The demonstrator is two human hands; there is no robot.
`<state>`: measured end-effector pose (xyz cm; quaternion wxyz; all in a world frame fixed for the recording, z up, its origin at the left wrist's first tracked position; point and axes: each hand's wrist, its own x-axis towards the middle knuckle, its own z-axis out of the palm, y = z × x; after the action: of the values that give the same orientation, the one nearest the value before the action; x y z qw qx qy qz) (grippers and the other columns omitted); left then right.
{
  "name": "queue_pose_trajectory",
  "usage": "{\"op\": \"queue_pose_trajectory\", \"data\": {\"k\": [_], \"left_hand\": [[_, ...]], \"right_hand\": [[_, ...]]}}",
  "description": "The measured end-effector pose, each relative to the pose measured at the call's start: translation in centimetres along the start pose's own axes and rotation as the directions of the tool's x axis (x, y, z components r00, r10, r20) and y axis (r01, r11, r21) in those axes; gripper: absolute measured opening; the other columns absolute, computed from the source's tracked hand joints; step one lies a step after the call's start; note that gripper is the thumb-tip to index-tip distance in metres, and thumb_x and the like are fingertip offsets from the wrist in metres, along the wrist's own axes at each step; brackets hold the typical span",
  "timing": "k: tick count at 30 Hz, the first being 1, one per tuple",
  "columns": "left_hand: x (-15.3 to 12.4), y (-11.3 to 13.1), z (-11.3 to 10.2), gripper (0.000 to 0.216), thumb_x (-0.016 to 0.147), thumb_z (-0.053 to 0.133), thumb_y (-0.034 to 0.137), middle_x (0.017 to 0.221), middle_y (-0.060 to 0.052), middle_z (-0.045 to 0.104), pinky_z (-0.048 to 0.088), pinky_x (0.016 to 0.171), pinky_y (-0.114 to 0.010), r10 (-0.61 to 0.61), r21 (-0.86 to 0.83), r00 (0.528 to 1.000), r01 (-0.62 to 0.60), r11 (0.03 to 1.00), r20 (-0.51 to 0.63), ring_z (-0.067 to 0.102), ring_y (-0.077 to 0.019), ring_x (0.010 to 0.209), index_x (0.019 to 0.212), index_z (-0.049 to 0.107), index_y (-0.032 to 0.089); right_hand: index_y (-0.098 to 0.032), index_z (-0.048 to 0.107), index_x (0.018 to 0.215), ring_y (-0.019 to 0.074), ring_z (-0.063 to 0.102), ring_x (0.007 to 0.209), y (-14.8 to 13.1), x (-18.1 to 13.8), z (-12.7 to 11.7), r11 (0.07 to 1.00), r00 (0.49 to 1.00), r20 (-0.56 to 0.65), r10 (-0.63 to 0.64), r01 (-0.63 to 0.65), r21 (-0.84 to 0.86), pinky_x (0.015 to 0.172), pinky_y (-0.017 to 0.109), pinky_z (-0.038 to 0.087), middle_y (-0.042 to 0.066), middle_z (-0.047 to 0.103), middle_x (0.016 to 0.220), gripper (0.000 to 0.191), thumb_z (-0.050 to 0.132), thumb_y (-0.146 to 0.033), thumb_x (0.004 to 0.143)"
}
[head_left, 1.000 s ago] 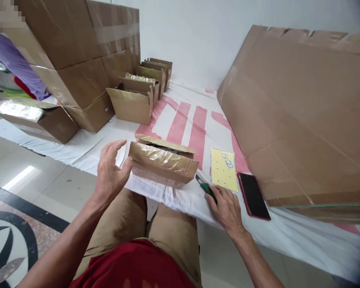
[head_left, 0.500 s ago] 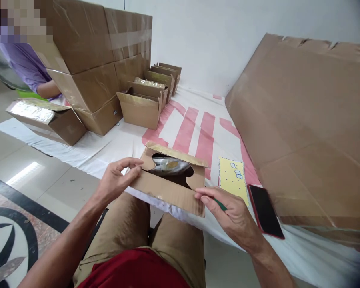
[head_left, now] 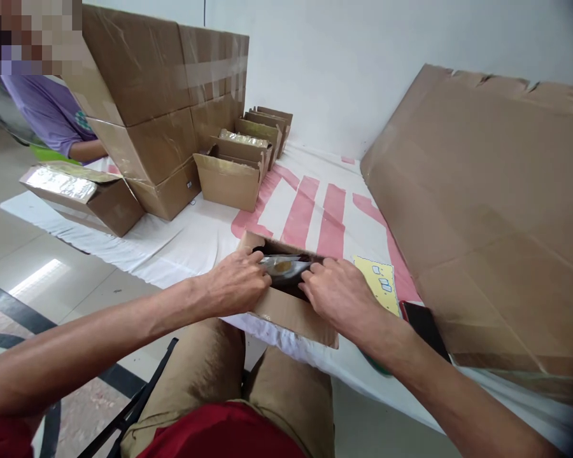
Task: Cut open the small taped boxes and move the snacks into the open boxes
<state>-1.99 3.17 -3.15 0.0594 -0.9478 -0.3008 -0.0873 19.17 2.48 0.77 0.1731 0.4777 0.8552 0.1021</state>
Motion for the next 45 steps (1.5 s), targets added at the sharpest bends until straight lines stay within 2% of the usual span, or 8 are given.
{"op": "queue_pose_trajectory", "data": {"k": [10, 17, 25, 28, 32, 35, 41, 45], "left_hand": [[-5.1, 0.3, 1.6, 0.048, 0.091, 0.065, 0.051, 0.120, -0.018, 0.067, 0.044, 0.095, -0.052, -0.499, -0.090, 0.802, 0.499, 0.862, -0.328, 0.057, -0.0380, 0.114, 0.125, 0.067, 0.017], [-5.0, 2.0, 5.1, 0.063, 0.087, 0.069, 0.043, 0.135, -0.018, 0.063, 0.037, 0.114, -0.058, -0.650, -0.288, 0.627, 0.587, 0.757, -0.429, 0.052, -0.0412, 0.134, 0.143, 0.054, 0.018], [-4.6, 1.2, 2.9, 0.064, 0.089, 0.067, 0.045, 0.147, -0.017, 0.058, 0.025, 0.122, -0.067, -0.702, -0.445, 0.563, 0.543, 0.712, -0.436, 0.037, -0.0443, 0.151, 0.146, 0.052, 0.021], [-3.2, 0.1, -0.8, 0.068, 0.087, 0.071, 0.050, 0.150, -0.014, 0.058, 0.035, 0.121, -0.058, -0.691, -0.648, 0.585, 0.337, 0.683, -0.425, 0.043, -0.0388, 0.149, 0.147, 0.051, 0.024], [-0.7, -0.2, -4.9, 0.079, 0.082, 0.080, 0.046, 0.146, -0.015, 0.062, 0.051, 0.106, -0.049, -0.566, -0.927, 0.796, 0.018, 0.375, -0.213, 0.063, -0.0338, 0.128, 0.150, 0.048, 0.023], [0.3, 0.0, -5.8, 0.060, 0.079, 0.081, 0.036, 0.127, -0.012, 0.072, 0.054, 0.102, -0.043, -0.501, -0.990, 0.860, -0.034, 0.140, -0.101, 0.067, -0.0304, 0.118, 0.133, 0.062, 0.018], [-0.6, 0.2, -5.8, 0.059, 0.073, 0.081, 0.047, 0.115, -0.012, 0.077, 0.062, 0.081, -0.046, -0.442, -0.841, 0.883, -0.113, -0.529, 0.159, 0.075, -0.0334, 0.101, 0.124, 0.066, 0.021], [-0.7, 1.9, -6.2, 0.049, 0.079, 0.078, 0.048, 0.101, -0.009, 0.080, 0.062, 0.066, -0.036, -0.413, -0.683, 0.889, -0.177, -0.708, 0.197, 0.076, -0.0254, 0.078, 0.118, 0.067, 0.019]], "right_hand": [[-0.013, 0.072, 0.106, 0.0290, 0.067, 0.091, 1.5, -0.3, 0.5, 0.989, 0.997, -0.057, -0.043, 0.035, -0.144, 0.074, 0.039, 0.039, 0.015, 0.076, 0.096, 0.030, 0.049, -0.002, 0.091], [-0.014, 0.074, 0.107, 0.0261, 0.073, 0.093, -1.3, 5.5, -0.9, 0.979, 0.979, -0.014, -0.204, 0.204, -0.001, 0.069, 0.033, 0.043, 0.013, 0.077, 0.101, 0.024, 0.053, -0.007, 0.096], [-0.023, 0.080, 0.095, 0.0231, 0.073, 0.088, 5.7, -0.6, -4.7, 0.828, 0.927, -0.351, 0.131, 0.093, 0.553, 0.076, 0.032, 0.049, 0.004, 0.081, 0.094, 0.021, 0.060, -0.026, 0.093], [-0.022, 0.079, 0.086, 0.0200, 0.067, 0.071, 7.7, -3.4, -7.5, 0.705, 0.903, -0.406, 0.138, 0.198, 0.681, 0.066, 0.031, 0.047, 0.002, 0.076, 0.078, 0.022, 0.061, -0.034, 0.090], [-0.022, 0.077, 0.085, 0.0177, 0.063, 0.065, 8.0, -4.9, -10.3, 0.720, 0.873, -0.484, 0.066, 0.294, 0.628, 0.062, 0.030, 0.045, 0.000, 0.073, 0.074, 0.018, 0.062, -0.031, 0.091], [-0.024, 0.076, 0.086, 0.0185, 0.065, 0.073, 7.3, -5.2, -10.6, 0.841, 0.738, -0.674, -0.010, 0.372, 0.394, 0.070, 0.033, 0.047, 0.000, 0.075, 0.080, 0.018, 0.061, -0.022, 0.095], [-0.024, 0.074, 0.102, 0.0220, 0.064, 0.087, 5.3, -7.2, -8.8, 0.958, 0.184, -0.944, -0.274, 0.136, -0.251, 0.078, 0.040, 0.045, 0.002, 0.077, 0.089, 0.015, 0.071, -0.012, 0.093], [-0.021, 0.073, 0.107, 0.0194, 0.066, 0.096, 3.8, -8.1, -6.6, 0.909, 0.212, -0.889, -0.406, 0.193, -0.369, 0.090, 0.039, 0.047, 0.000, 0.078, 0.092, 0.016, 0.064, -0.011, 0.098]]}}
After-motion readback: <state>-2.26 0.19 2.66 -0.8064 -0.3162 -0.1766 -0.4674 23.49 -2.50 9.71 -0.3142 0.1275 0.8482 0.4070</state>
